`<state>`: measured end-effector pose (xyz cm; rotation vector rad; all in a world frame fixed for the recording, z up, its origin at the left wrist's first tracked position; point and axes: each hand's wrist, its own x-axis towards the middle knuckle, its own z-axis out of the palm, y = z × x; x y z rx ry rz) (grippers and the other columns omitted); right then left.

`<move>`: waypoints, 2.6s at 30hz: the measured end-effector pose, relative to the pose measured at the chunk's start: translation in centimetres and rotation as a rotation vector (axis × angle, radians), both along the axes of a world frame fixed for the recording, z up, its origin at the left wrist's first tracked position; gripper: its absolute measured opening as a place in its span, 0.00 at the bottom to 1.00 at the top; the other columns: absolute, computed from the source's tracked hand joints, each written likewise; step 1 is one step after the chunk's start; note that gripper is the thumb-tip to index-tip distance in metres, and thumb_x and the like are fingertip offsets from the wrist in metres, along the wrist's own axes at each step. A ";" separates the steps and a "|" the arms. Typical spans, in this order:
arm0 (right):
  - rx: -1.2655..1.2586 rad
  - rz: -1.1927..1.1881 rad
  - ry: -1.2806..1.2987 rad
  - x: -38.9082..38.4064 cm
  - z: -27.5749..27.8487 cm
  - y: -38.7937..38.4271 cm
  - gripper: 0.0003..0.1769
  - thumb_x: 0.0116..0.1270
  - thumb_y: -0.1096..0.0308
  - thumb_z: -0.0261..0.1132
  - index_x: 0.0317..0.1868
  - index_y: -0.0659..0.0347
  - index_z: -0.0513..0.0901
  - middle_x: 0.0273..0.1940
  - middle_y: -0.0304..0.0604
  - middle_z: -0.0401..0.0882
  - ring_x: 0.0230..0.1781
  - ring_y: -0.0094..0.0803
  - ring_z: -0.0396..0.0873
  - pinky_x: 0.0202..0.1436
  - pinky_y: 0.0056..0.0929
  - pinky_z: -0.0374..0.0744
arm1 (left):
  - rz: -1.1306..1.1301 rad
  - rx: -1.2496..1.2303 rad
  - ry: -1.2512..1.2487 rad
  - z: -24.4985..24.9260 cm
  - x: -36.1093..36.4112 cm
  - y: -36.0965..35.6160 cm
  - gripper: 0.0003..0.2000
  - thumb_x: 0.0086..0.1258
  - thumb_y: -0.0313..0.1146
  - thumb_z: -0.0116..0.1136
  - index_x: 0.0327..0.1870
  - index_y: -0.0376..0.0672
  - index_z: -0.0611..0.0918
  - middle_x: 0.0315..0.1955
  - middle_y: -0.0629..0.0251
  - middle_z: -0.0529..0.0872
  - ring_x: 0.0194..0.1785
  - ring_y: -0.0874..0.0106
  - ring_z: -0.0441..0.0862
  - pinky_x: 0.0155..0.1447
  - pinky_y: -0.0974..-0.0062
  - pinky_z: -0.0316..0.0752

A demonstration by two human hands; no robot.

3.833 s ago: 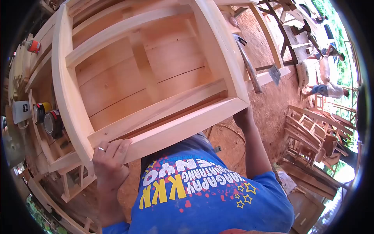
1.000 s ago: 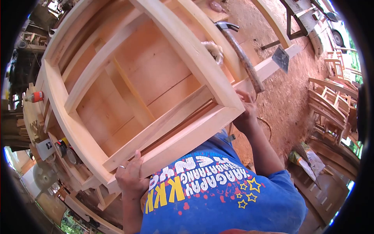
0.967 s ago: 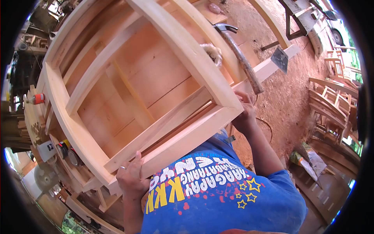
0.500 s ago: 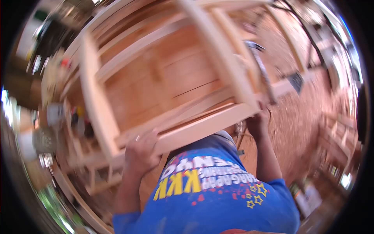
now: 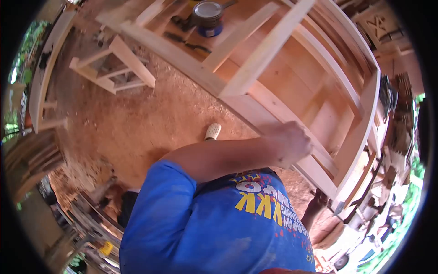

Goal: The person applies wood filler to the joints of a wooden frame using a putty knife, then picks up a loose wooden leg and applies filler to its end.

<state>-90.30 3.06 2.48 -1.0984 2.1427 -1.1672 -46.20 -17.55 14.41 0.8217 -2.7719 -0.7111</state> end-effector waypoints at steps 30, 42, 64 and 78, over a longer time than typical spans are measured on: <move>0.092 -0.159 0.074 1.4 1.7 0.9 0.19 0.81 0.77 0.66 0.69 0.69 0.83 0.64 0.45 0.87 0.64 0.34 0.85 0.73 0.35 0.80 | -0.191 -0.061 0.100 -0.3 0.5 -0.9 0.08 0.72 0.38 0.67 0.46 0.49 0.90 0.38 0.73 0.91 0.45 0.72 0.90 0.48 0.71 0.78; -0.010 -0.154 -0.006 2.8 2.0 0.2 0.15 0.79 0.75 0.70 0.63 0.70 0.88 0.55 0.43 0.91 0.58 0.29 0.86 0.68 0.33 0.79 | -0.049 0.043 0.272 -3.1 0.2 -0.9 0.09 0.67 0.35 0.68 0.43 0.42 0.90 0.43 0.59 0.90 0.47 0.64 0.91 0.51 0.67 0.84; 0.208 -0.030 0.270 -2.1 1.3 0.8 0.20 0.79 0.75 0.66 0.67 0.74 0.84 0.63 0.45 0.82 0.60 0.36 0.82 0.66 0.34 0.81 | -0.037 -0.045 0.171 -2.3 0.4 -0.7 0.08 0.69 0.35 0.67 0.43 0.46 0.93 0.43 0.64 0.92 0.48 0.69 0.91 0.44 0.68 0.81; 0.509 -0.030 0.893 4.3 7.4 -0.5 0.45 0.76 0.58 0.76 0.83 0.69 0.64 0.82 0.56 0.69 0.78 0.49 0.72 0.80 0.45 0.70 | 0.022 -0.140 0.218 -2.7 0.6 0.1 0.08 0.68 0.36 0.66 0.40 0.47 0.94 0.42 0.68 0.95 0.45 0.70 0.93 0.44 0.67 0.80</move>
